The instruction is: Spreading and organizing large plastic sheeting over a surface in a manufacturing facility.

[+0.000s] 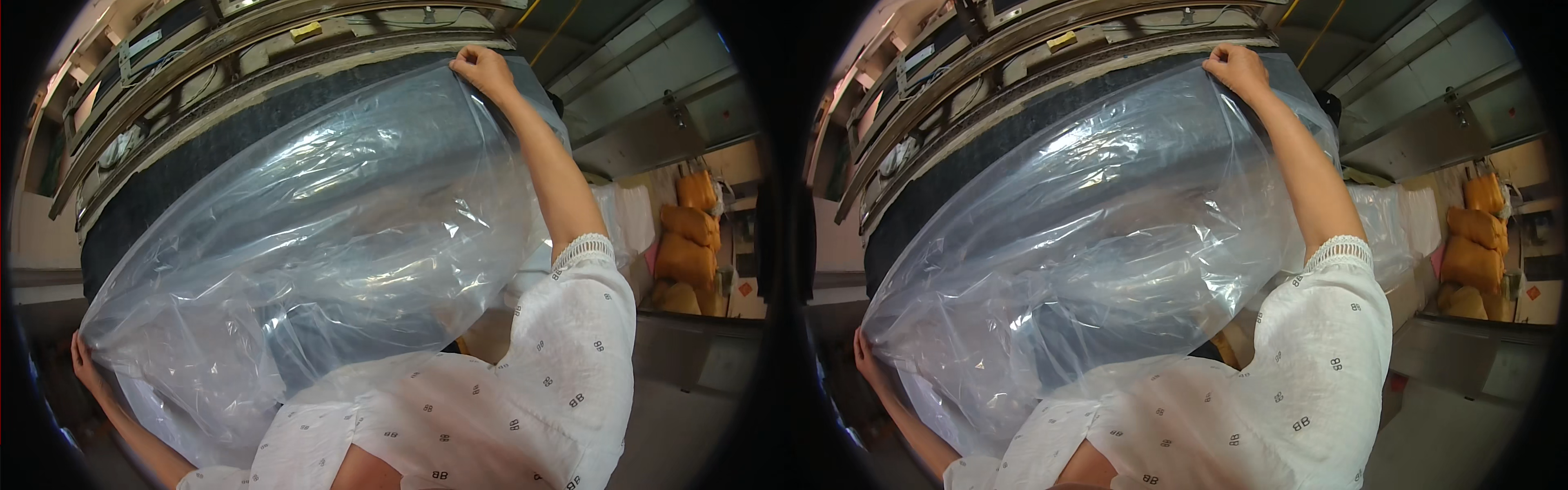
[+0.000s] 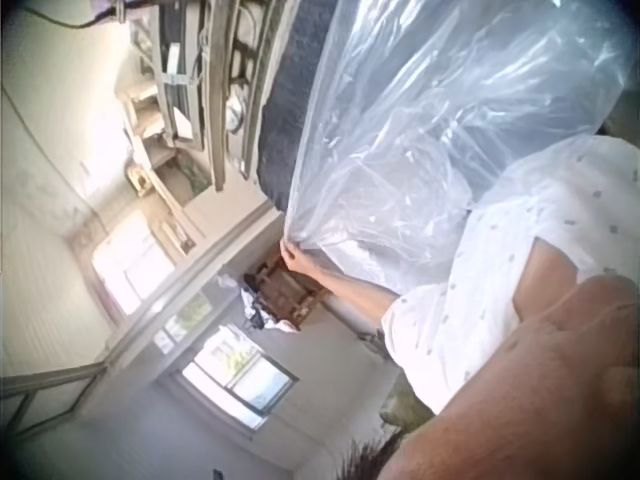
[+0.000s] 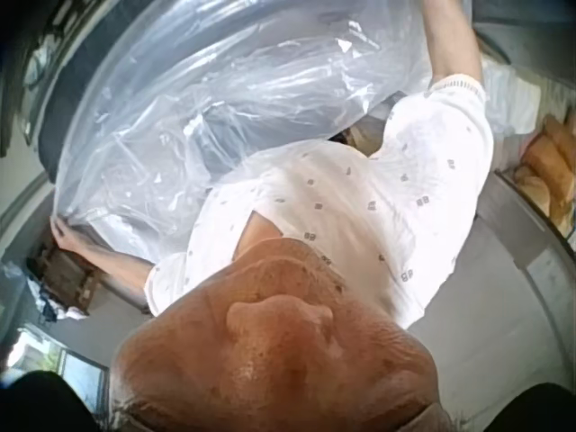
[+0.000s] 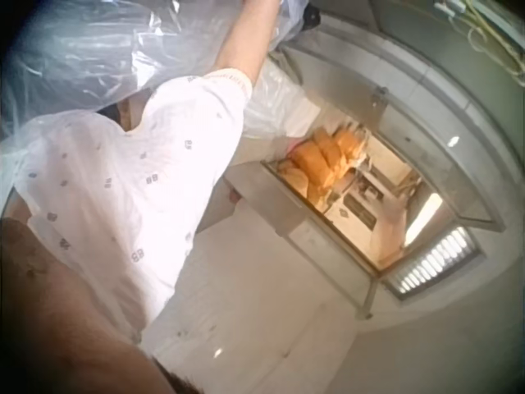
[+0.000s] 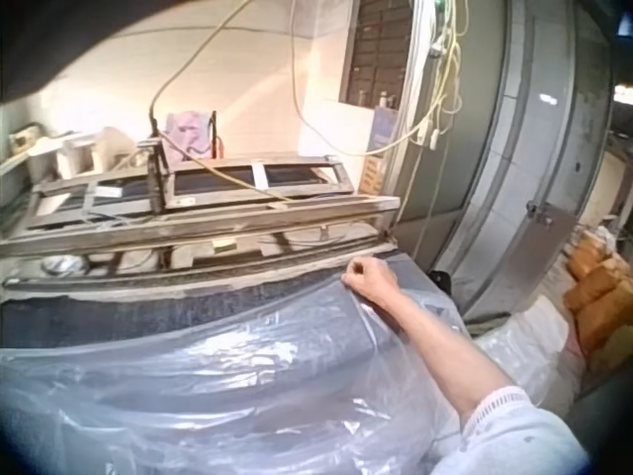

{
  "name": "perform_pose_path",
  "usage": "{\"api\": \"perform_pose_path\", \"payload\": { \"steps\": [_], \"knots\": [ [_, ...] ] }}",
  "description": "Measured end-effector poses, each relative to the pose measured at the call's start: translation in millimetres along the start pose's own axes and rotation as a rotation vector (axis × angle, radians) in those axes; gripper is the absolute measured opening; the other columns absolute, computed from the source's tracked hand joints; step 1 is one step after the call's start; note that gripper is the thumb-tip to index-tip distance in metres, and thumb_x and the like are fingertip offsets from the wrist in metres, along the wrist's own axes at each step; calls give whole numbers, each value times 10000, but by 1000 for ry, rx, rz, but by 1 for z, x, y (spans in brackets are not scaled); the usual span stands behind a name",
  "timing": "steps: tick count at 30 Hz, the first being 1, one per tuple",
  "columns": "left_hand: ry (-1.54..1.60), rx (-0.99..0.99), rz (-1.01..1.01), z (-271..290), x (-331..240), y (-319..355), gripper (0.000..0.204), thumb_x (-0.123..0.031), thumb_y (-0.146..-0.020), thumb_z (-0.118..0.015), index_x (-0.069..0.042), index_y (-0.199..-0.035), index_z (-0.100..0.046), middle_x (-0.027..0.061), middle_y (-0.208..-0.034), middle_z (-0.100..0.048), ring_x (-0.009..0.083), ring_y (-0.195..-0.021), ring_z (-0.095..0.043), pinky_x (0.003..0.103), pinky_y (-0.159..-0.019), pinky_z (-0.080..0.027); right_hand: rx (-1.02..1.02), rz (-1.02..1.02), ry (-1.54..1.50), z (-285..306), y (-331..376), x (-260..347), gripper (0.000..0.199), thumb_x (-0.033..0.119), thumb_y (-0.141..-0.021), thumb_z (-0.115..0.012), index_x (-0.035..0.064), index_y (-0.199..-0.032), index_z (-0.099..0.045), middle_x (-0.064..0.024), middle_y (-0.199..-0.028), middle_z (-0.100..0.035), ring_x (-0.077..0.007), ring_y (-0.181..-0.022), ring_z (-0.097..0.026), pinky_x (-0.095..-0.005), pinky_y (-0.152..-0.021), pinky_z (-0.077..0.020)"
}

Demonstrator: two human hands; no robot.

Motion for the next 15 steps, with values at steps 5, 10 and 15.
{"api": "perform_pose_path", "payload": {
  "steps": [5,10,15],
  "knots": [
    [-113,44,73,39,15,39,328,-263,-887,-527,-32,-1117,-564,24,-1068,-561,112,-965,-491,219,-859,-363,201,148,-300,-10,-32,-21,201,239,-702,-678,65,-779,-614,-29,-746,-606,-143,-703,-555,-286,-659,-440],
    [217,-157,226,43,57,43,440,-312,-841,-583,-109,-1221,-487,3,-1194,-514,127,-1110,-447,306,-901,-343,408,226,-399,14,-45,10,160,163,-764,-652,54,-881,-644,-7,-871,-615,-96,-817,-540,-229,-765,-421],
    [838,-148,-16,-20,-52,-31,284,-214,-864,-552,-78,-1113,-533,8,-1065,-560,129,-1006,-504,217,-839,-382,7,64,-1146,102,-88,-31,176,171,-826,-586,66,-965,-608,-49,-942,-610,-138,-902,-555,-275,-832,-422]
  ]
}}
Point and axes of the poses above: each hand's wrist, its own y-axis away from the middle knuckle, its own z-axis out of the back of the hand, x = y × z, the point moved 5 cm from there along -y, towards the middle knuckle
